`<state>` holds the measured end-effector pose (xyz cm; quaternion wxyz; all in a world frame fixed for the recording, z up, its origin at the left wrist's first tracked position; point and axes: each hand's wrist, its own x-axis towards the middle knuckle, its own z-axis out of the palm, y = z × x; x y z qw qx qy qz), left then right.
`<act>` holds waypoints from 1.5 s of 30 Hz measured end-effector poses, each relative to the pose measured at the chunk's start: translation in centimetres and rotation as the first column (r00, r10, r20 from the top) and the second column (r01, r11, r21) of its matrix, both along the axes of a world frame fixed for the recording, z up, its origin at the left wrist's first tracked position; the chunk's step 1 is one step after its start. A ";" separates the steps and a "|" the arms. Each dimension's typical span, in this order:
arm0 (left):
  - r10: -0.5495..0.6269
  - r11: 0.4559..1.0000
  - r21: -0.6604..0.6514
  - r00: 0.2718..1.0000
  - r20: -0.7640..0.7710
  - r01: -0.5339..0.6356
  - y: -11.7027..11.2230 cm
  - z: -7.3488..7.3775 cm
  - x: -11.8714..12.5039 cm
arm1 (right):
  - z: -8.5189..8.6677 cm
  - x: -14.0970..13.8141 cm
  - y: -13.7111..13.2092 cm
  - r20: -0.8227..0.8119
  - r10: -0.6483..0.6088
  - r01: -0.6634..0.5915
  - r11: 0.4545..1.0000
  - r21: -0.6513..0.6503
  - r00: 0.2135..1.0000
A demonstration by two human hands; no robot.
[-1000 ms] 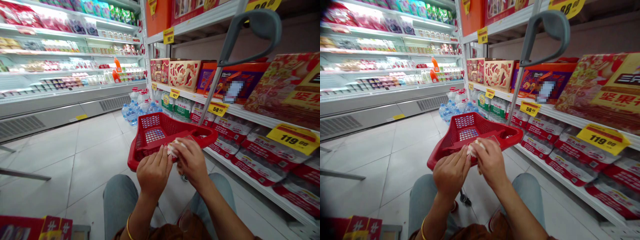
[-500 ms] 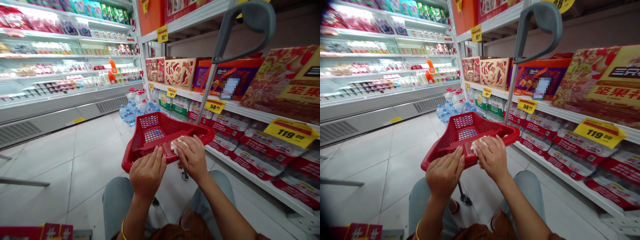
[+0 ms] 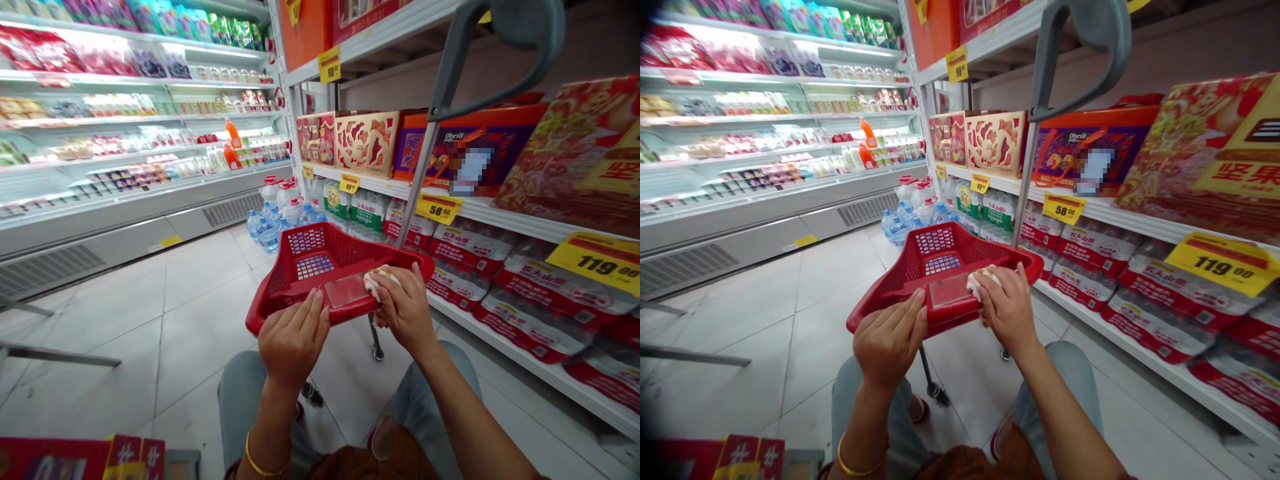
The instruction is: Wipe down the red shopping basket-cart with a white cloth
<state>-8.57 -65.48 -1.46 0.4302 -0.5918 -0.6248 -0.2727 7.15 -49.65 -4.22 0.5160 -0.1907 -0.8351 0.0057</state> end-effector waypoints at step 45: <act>-0.017 1.000 0.008 0.983 0.181 0.015 6.2 -1.4 4.8 | -1.4 -0.3 0.1 -0.073 -0.014 0.022 0.994 0.104 0.997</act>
